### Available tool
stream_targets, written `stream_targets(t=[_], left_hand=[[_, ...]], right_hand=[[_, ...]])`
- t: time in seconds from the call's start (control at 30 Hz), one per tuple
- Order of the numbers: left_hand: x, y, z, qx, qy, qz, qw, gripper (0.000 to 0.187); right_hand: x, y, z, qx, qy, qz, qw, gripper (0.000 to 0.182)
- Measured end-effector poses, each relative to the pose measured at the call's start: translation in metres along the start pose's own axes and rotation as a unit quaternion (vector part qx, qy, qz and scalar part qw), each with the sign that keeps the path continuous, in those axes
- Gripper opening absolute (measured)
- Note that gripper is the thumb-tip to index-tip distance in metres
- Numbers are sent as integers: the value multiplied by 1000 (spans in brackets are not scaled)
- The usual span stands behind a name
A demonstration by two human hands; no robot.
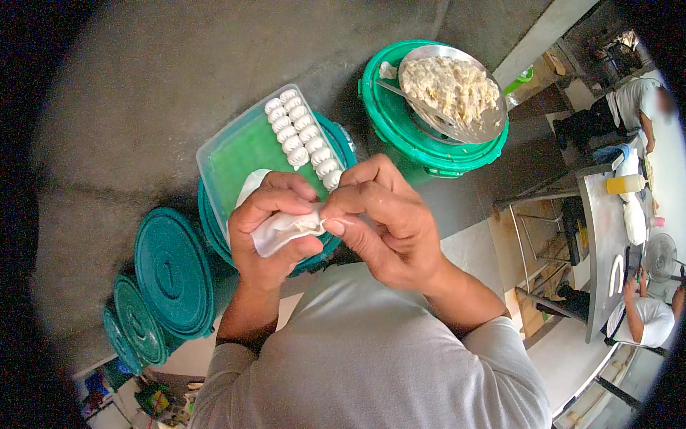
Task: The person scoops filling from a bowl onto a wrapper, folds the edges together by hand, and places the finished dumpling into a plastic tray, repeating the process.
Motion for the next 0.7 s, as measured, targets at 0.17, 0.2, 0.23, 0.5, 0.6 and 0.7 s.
stream_targets(t=[0.17, 0.2, 0.23, 0.5, 0.6, 0.7], left_hand=[[1, 3, -4, -52, -16, -59, 997, 40], [2, 5, -6, 27, -27, -9, 999, 40], [3, 4, -8, 106, -37, 40, 993, 40], [1, -1, -10, 44, -58, -41, 996, 38], [4, -4, -13, 86, -55, 0, 995, 37], [4, -7, -10, 31, -89, -27, 995, 37]], right_hand=[[1, -3, -4, 14, 12, 26, 1000, 11], [1, -4, -3, 14, 12, 26, 999, 11], [1, -4, -3, 22, 11, 14, 1000, 11], [-4, -3, -1, 28, 10, 0, 1000, 12], [-6, -2, 0, 36, 3, -22, 999, 13], [-10, 0, -3, 22, 15, -13, 1000, 12]])
Point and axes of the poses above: each hand's wrist, its own x-axis away from the middle knuckle, its own y-axis out of the palm, z = x × y, the point moved 4 cm from there along -x, towards the middle knuckle, and after that the axes turned 9 degrees about -z, right-handed, at the moved point
